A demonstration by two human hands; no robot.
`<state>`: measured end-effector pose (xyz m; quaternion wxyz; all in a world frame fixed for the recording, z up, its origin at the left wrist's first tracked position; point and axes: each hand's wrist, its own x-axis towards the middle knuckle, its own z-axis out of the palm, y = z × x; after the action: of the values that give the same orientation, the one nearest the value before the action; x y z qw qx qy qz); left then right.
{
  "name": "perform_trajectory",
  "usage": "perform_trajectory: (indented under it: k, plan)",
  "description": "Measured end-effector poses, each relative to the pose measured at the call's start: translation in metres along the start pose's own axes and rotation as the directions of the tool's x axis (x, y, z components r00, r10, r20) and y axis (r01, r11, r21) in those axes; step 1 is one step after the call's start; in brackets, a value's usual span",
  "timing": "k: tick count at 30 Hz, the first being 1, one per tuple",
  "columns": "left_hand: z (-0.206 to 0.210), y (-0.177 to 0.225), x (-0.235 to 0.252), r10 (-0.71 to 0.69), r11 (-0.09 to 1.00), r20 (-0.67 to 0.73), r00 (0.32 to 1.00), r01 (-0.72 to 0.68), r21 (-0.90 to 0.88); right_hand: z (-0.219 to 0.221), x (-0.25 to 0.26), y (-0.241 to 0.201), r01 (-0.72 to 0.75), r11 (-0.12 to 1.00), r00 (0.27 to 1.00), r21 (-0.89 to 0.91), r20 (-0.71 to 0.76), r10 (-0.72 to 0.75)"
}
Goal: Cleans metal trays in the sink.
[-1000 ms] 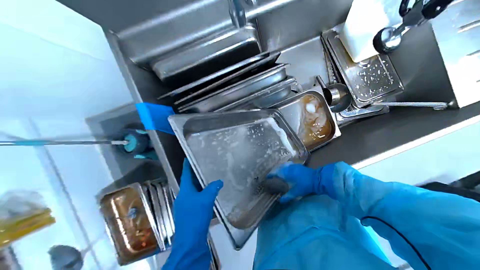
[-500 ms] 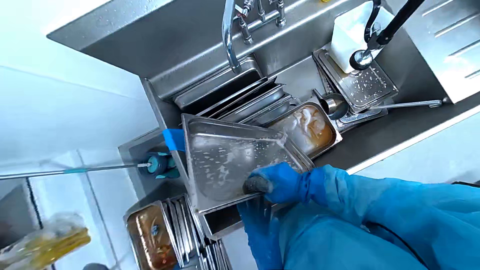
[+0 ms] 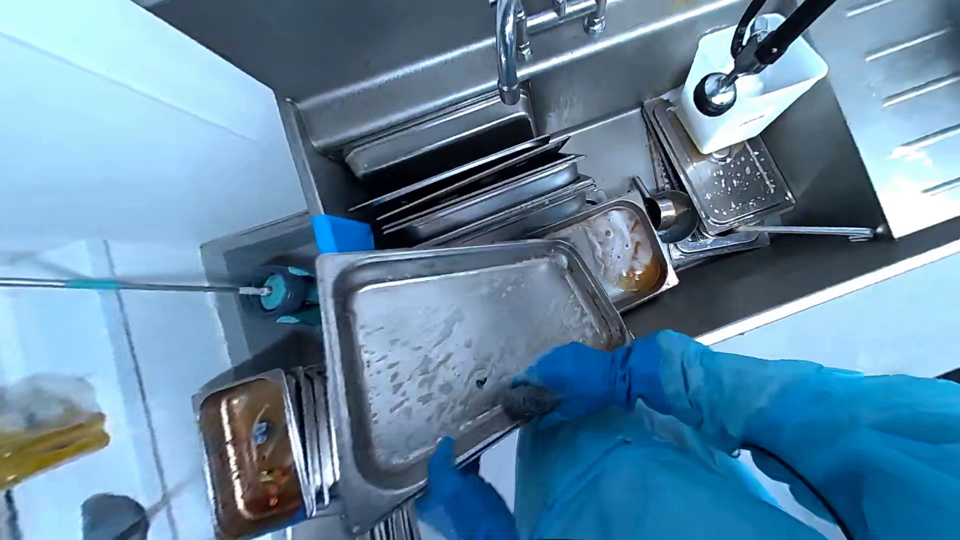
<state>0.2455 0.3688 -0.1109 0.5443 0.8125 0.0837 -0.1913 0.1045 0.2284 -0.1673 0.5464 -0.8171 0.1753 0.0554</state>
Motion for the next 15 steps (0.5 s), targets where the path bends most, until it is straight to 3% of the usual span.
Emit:
perform_trajectory:
  k: [3, 5, 7, 8, 10, 13, 15]
  plan:
    - [-0.008, 0.024, 0.021, 0.071, 0.996, 0.008, 0.997, -0.071, -0.049, -0.02, -0.063, 0.041, -0.031, 0.98, 0.999, -0.199, -0.034, 0.024]
    - [-0.005, 0.044, 0.036, 0.292, 0.932, 0.121, 0.949, -0.31, 0.189, -0.036, -0.108, 0.066, -0.055, 0.92, 0.997, -0.388, -0.067, 0.032]
    - [0.004, 0.065, 0.059, 0.495, 0.589, 0.333, 0.802, -0.592, 0.55, -0.039, -0.138, 0.095, -0.072, 0.819, 0.992, -0.569, -0.126, -0.001]
    - [0.016, 0.077, 0.071, 0.504, 0.502, 0.396, 0.767, -0.634, 0.588, -0.037, -0.144, 0.107, -0.088, 0.767, 0.985, -0.636, -0.17, -0.027]
    - [0.055, 0.096, 0.082, 0.5, 0.557, 0.433, 0.75, -0.661, 0.502, -0.032, -0.146, 0.128, -0.166, 0.699, 0.962, -0.696, -0.269, -0.04]
    - [0.119, 0.113, 0.081, 0.327, 0.908, 0.408, 0.852, -0.403, 0.115, -0.024, -0.121, 0.155, -0.285, 0.739, 0.925, -0.61, -0.379, 0.044]
    - [0.148, 0.113, 0.084, 0.251, 0.959, 0.449, 0.858, -0.284, 0.008, -0.011, -0.097, 0.171, -0.293, 0.787, 0.934, -0.543, -0.339, 0.114]
